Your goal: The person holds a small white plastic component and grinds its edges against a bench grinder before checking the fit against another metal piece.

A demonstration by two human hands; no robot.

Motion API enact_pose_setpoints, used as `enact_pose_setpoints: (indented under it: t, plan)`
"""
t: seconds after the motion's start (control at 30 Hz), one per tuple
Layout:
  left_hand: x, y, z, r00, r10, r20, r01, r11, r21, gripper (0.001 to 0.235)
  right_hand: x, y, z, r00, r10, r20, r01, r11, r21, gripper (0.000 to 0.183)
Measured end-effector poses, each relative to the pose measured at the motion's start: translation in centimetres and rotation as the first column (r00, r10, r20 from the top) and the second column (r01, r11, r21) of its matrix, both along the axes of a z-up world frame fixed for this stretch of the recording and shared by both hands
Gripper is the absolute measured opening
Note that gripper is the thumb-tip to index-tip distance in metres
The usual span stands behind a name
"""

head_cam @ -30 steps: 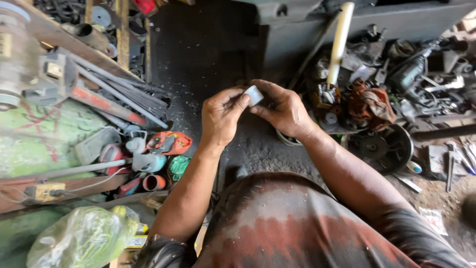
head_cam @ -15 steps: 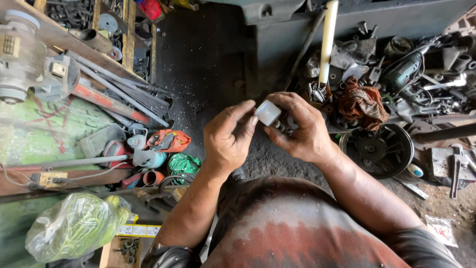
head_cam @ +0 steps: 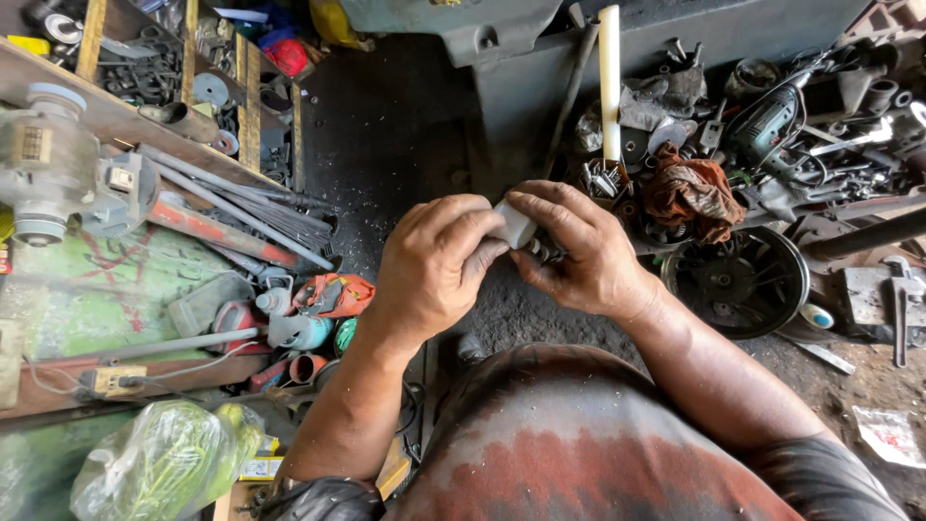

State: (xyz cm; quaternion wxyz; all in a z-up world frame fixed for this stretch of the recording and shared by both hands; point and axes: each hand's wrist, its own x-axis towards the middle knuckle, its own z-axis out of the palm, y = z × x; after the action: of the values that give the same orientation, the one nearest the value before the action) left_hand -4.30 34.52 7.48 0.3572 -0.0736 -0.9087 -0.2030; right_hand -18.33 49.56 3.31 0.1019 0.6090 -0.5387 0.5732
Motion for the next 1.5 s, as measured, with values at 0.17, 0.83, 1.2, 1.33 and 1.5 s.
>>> enact_pose_setpoints:
  t: [0.17, 0.83, 1.2, 1.33, 1.5]
  plan:
    - [0.3, 0.4, 0.3, 0.999, -0.009, 0.036, 0.008, 0.999, 0.041, 0.006, 0.7, -0.3, -0.3, 1.000, 0.024, 0.009, -0.024, 0.999, -0.031, 0.040]
    - [1.8, 0.1, 0.0, 0.979, 0.116, -0.166, -0.133, 0.986, -0.096, 0.013, 2.2, -0.9, -0.5, 1.000, 0.000, 0.028, 0.000, 1.000, -0.029, 0.042]
    - [1.6, 0.6, -0.8, 0.989, 0.097, -0.111, -0.097, 0.995, 0.007, 0.010, 2.4, -0.6, -0.8, 0.996, -0.079, -0.028, 0.079, 0.997, -0.010, 0.039]
    - [1.3, -0.2, -1.6, 0.994, 0.075, -0.084, -0.070, 0.996, 0.063, 0.008, 2.4, -1.2, -1.3, 0.994, -0.103, -0.041, 0.103, 0.995, 0.006, 0.040]
    - [-0.1, -2.1, -1.3, 0.996, -0.088, 0.004, 0.085, 0.970, 0.229, 0.011, 1.5, -2.2, -1.6, 0.988, -0.154, -0.029, 0.155, 0.986, 0.058, 0.043]
